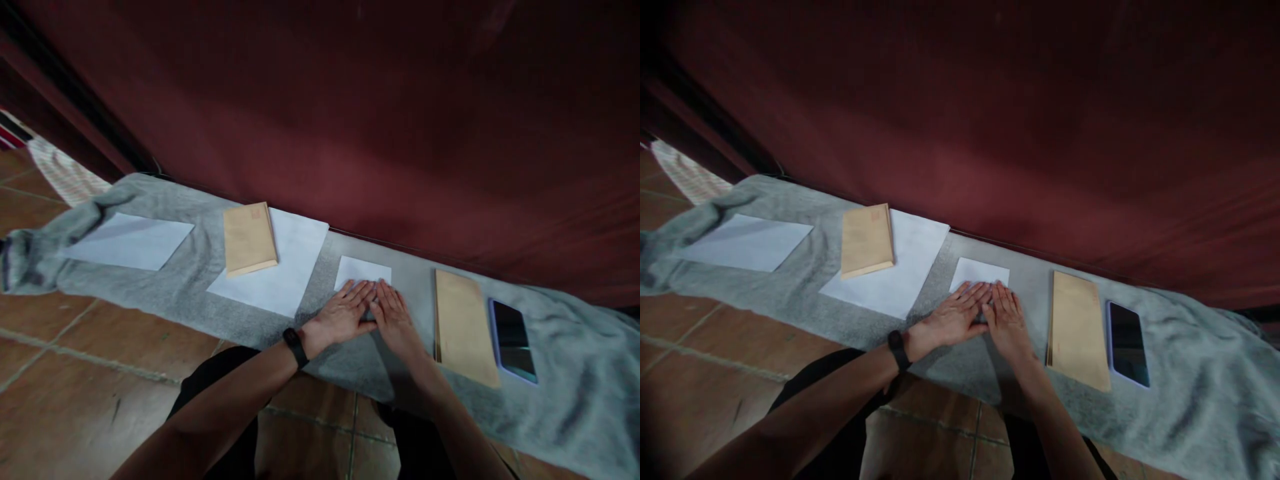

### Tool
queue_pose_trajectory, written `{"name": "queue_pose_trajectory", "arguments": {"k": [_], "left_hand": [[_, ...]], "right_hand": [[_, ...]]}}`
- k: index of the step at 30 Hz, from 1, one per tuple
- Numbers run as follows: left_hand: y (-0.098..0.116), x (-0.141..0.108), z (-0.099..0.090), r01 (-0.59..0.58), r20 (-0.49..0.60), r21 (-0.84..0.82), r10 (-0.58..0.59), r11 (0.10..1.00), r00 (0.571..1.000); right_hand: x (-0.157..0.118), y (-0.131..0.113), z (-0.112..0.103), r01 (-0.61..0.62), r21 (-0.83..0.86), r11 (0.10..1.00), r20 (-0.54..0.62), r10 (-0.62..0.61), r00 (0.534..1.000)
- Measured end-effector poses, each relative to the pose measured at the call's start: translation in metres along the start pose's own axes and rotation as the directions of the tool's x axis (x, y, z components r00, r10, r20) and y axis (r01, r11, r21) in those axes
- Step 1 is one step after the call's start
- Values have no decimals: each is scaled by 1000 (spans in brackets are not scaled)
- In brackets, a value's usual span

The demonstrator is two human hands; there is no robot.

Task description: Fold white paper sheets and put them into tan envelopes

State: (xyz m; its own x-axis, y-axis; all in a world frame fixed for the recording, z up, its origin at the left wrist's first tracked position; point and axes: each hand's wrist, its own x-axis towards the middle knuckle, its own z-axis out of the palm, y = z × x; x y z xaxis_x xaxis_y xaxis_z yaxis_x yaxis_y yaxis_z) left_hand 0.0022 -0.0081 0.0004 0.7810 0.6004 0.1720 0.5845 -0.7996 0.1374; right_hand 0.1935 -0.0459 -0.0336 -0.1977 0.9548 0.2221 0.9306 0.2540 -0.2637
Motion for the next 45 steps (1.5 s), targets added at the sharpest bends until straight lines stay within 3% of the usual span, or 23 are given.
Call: {"name": "queue_pose_trajectory", "arguments": {"k": [10,25,45], "left_hand": [[0,-7,9,120,-38,-1,-120,993,992],[-17,-23,13,311,-58,92,-307,946,950],[-23,-26,11,399,-49,78,-397,913,917]], "right_hand": [[-13,3,-3,17,-144,989,-27,-21,999],[-21,3,-8,-18,-165,986,-44,11,999],[-22,3,-10,-80,-124,989,-21,78,997]]}}
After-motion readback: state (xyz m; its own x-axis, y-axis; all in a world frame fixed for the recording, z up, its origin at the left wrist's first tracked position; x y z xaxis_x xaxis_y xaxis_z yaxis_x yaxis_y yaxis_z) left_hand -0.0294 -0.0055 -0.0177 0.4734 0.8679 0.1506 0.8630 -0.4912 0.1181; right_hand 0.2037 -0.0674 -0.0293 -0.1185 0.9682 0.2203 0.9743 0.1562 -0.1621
